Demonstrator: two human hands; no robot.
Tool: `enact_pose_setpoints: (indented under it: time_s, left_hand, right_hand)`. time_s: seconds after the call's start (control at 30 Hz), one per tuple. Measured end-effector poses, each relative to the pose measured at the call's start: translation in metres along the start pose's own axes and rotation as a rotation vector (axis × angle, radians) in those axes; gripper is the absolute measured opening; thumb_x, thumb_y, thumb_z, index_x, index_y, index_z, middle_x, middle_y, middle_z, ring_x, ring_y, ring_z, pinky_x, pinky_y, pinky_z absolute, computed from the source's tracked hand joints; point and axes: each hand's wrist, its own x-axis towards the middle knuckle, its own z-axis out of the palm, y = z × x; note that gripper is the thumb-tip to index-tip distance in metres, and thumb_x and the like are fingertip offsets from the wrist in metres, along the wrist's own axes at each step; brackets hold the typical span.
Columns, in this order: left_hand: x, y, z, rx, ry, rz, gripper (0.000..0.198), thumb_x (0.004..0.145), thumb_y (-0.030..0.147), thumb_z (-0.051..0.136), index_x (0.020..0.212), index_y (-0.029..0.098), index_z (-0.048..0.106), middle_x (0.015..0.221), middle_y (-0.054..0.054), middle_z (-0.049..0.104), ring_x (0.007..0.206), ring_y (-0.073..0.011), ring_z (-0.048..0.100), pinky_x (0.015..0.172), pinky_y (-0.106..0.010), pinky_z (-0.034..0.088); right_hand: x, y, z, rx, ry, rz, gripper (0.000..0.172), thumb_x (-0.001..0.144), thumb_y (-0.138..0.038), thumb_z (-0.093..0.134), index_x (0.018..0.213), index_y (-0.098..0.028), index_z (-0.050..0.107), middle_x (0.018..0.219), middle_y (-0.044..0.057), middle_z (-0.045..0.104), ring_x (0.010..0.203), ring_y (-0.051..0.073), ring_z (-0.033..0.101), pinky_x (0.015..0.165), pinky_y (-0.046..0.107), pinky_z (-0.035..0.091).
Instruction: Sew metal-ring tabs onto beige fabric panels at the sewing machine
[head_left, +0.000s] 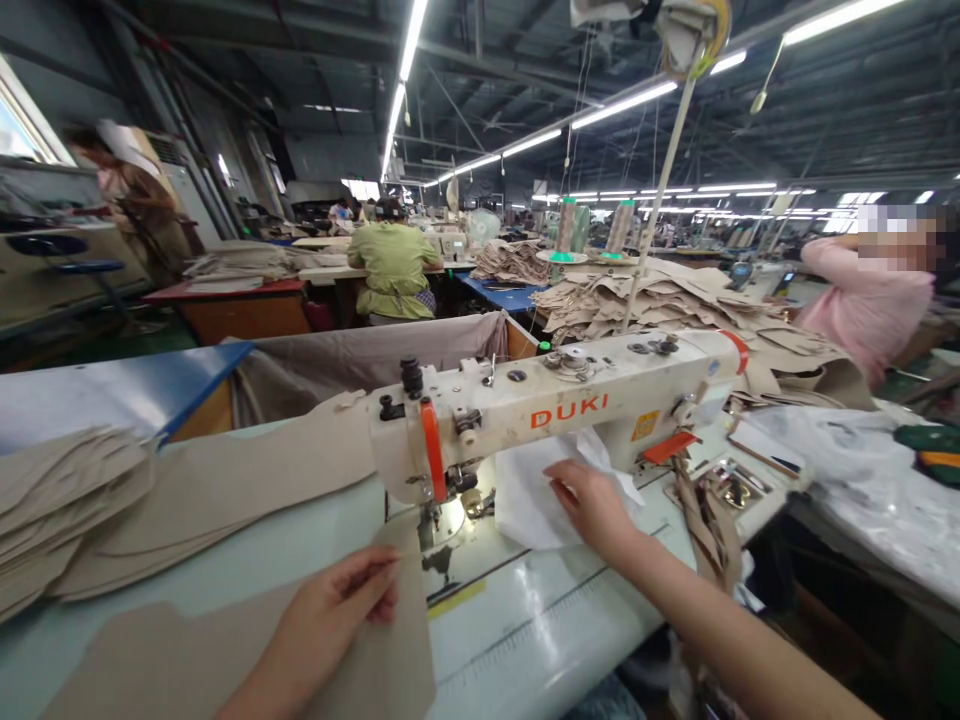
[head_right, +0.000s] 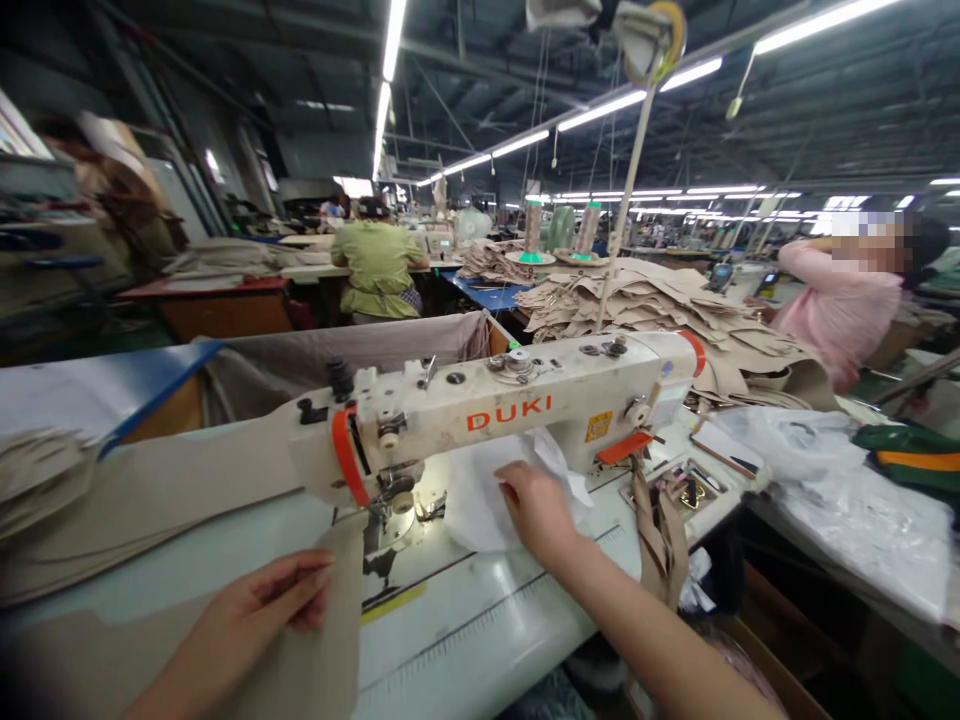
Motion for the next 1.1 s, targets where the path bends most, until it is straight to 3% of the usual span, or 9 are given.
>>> enact_pose_setpoints:
  time_s: [0.1,0.2,0.4,0.57,0.73,0.83,0.97,1.1]
  left_hand:
    - [0.004,-0.007,0.0,-0.032,0.045,-0.023,0.046,0.056,0.06,0.066,0.075,0.018,0.066,0.05,0.0,0.061,0.049,-0.0197,0.059,0.05,-0.028,0.049]
    - [0.002,-0.011,0.003,-0.04,0.086,-0.009,0.051,0.054,0.065,0.066,0.076,0.019,0.065,0.051,0.0,0.062,0.049,-0.0194,0.059,0.05,-0.028,0.05]
    - [-0.003,-0.014,0.007,-0.028,0.111,0.023,0.052,0.057,0.069,0.062,0.076,0.021,0.063,0.054,0.001,0.064,0.054,-0.0203,0.061,0.053,-0.028,0.05]
    - [-0.008,-0.021,0.009,-0.02,0.125,0.049,0.047,0.064,0.065,0.06,0.081,0.021,0.063,0.057,0.002,0.064,0.056,-0.0198,0.062,0.055,-0.029,0.051]
    - [-0.015,-0.024,0.012,-0.036,0.14,0.049,0.041,0.067,0.056,0.06,0.082,0.019,0.066,0.06,0.001,0.066,0.056,-0.0192,0.062,0.057,-0.029,0.051]
    - [-0.018,-0.021,0.013,-0.07,0.135,0.049,0.038,0.068,0.05,0.059,0.085,0.017,0.068,0.064,-0.001,0.069,0.058,-0.0189,0.062,0.058,-0.03,0.051]
    - [-0.02,-0.021,0.013,-0.118,0.109,0.065,0.036,0.07,0.045,0.058,0.087,0.016,0.069,0.073,-0.004,0.072,0.063,-0.0193,0.064,0.063,-0.031,0.052]
    - [-0.02,-0.023,0.012,-0.113,0.09,0.082,0.031,0.073,0.041,0.057,0.088,0.017,0.069,0.078,-0.005,0.073,0.074,-0.0209,0.066,0.073,-0.032,0.052]
  right_hand:
    - [0.02,0.02,-0.003,-0.101,-0.065,0.028,0.025,0.083,-0.004,0.046,0.089,-0.013,0.068,0.096,0.011,0.069,0.088,0.02,0.063,0.078,0.027,0.046]
    - [0.031,0.022,0.001,-0.181,-0.155,-0.004,0.022,0.078,-0.002,0.048,0.076,-0.013,0.067,0.086,0.011,0.069,0.084,0.021,0.062,0.074,0.026,0.045]
    - [0.045,0.013,0.007,-0.288,-0.263,-0.018,0.019,0.074,0.002,0.053,0.077,-0.011,0.066,0.084,0.013,0.069,0.078,0.019,0.062,0.069,0.027,0.045]
    - [0.045,0.015,0.005,-0.278,-0.238,-0.038,0.018,0.078,-0.001,0.052,0.08,-0.011,0.066,0.087,0.011,0.069,0.082,0.02,0.064,0.075,0.029,0.047]
    - [0.035,0.012,-0.005,-0.158,-0.121,-0.066,0.027,0.077,0.0,0.047,0.085,-0.012,0.07,0.093,0.012,0.07,0.088,0.021,0.065,0.079,0.029,0.047]
    - [0.022,-0.006,-0.006,-0.023,-0.065,-0.142,0.03,0.078,-0.002,0.046,0.094,-0.015,0.069,0.097,0.009,0.069,0.09,0.018,0.064,0.082,0.027,0.047]
    - [-0.002,-0.051,0.012,0.448,-0.076,-0.316,0.031,0.075,-0.004,0.046,0.086,-0.018,0.071,0.085,0.005,0.069,0.079,0.015,0.064,0.073,0.025,0.049]
    - [-0.012,-0.091,0.048,0.726,-0.151,-0.186,0.026,0.075,-0.009,0.052,0.084,-0.019,0.073,0.08,0.004,0.07,0.073,0.015,0.064,0.069,0.025,0.049]
